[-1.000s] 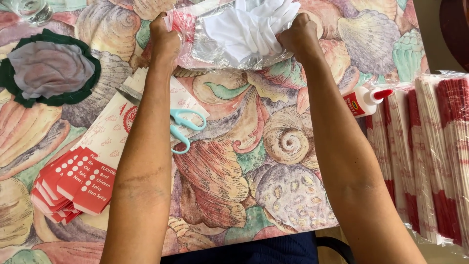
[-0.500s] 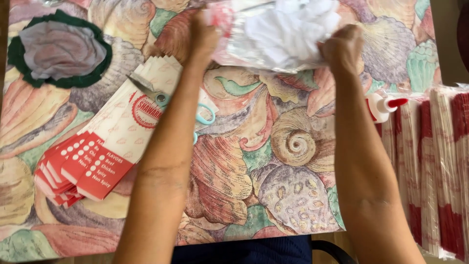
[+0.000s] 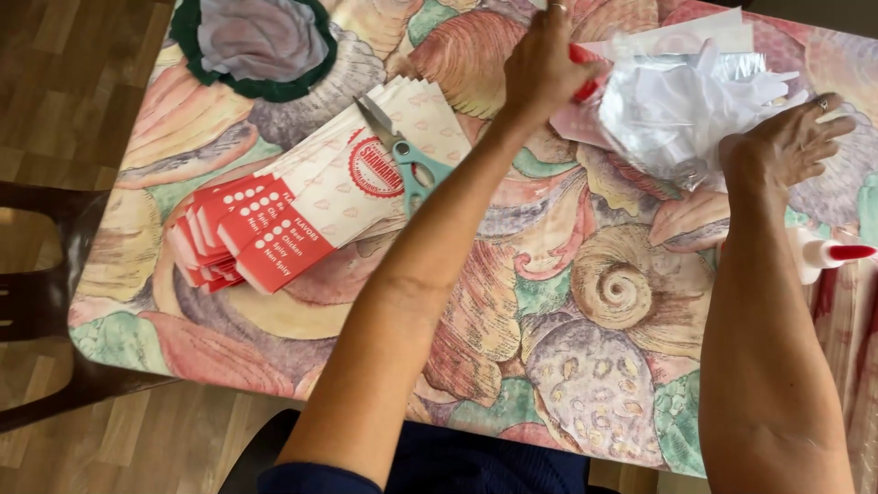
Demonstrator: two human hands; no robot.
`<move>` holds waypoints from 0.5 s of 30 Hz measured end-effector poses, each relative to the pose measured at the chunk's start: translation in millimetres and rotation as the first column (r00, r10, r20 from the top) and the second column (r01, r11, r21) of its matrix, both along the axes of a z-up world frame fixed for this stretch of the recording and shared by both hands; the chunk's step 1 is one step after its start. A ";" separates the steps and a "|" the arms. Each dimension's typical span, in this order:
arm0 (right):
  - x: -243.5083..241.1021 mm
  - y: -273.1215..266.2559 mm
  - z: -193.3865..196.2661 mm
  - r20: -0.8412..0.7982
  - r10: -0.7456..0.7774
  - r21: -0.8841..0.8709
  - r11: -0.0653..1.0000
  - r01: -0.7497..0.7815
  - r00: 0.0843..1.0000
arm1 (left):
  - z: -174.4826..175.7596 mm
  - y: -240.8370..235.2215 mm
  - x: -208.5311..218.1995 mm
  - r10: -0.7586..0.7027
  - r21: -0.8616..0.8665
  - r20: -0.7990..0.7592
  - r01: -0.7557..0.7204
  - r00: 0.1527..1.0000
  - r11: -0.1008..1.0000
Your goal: Sorting and stacking printed paper food wrappers on a table to organize them for packaging.
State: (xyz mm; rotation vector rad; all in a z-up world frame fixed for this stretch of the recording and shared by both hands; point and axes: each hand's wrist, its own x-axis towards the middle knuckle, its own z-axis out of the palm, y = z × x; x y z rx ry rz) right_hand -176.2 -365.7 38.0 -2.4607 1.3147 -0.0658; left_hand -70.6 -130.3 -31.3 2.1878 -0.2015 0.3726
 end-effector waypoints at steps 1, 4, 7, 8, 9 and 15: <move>3.3 -5.9 -8.4 0.045 0.036 -0.087 0.996 -0.032 0.998 | 6.7 16.1 -0.7 -0.114 -0.226 -0.037 0.102 0.993 0.969; 21.7 -66.7 -78.5 0.006 0.245 -0.269 0.934 -0.235 0.969 | 27.1 68.2 -4.8 -0.205 -0.414 0.057 0.210 0.977 0.886; 29.9 -94.2 -87.8 -0.103 0.358 -0.319 0.872 -0.372 0.928 | 44.2 134.6 -11.7 -0.420 -0.245 0.246 0.476 0.873 0.845; 24.0 -81.2 -81.0 -0.103 0.351 -0.312 0.877 -0.366 0.931 | 41.5 142.7 -16.6 -0.429 -0.240 0.241 0.482 0.870 0.843; 18.3 -68.4 -73.8 -0.084 0.359 -0.233 0.900 -0.369 0.929 | 39.1 150.8 -21.3 -0.450 -0.179 0.043 0.450 0.892 0.875; -12.6 -7.1 -15.2 0.095 0.356 -0.196 0.922 -0.333 0.930 | -18.3 122.7 -3.0 -0.300 -0.074 0.030 0.301 0.954 0.951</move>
